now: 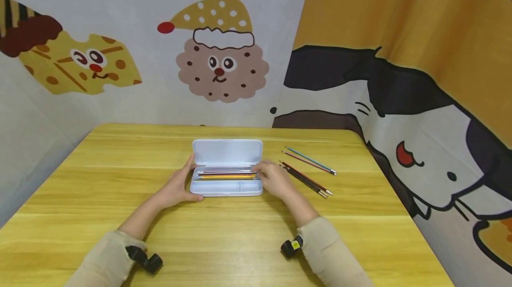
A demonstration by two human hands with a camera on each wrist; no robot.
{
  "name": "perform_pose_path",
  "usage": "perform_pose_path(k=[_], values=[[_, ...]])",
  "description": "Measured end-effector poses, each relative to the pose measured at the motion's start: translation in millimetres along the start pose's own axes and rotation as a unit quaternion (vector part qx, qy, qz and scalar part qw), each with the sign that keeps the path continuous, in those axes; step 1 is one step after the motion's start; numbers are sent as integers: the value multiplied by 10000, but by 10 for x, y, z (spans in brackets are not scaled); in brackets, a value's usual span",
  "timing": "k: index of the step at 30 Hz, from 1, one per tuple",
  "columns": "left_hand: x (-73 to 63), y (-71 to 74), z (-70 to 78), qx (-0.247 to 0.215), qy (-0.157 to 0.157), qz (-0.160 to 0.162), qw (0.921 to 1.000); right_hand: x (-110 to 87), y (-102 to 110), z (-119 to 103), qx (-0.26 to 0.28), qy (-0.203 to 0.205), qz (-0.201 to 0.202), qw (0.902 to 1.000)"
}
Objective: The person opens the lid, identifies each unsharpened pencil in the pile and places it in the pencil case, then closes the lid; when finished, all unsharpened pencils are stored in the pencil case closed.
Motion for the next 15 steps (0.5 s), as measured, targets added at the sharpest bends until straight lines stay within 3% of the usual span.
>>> perform_pose_path(k=[7, 15], values=[[-2, -10, -30, 31, -42, 58, 10000, 71, -122, -29, 239, 7, -220, 9995], [-1, -24, -46, 43, 47, -26, 10000, 100, -186, -19, 33, -57, -173, 9998]])
Point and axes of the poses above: each hand's wrist, its own x-axis towards the middle knuckle, its own y-axis out of the back of the hand, z = x × y, the point moved 8 cm from there along x, towards the middle knuckle, and after that the axes turned 6 degrees about x, right-handed, at the moved point
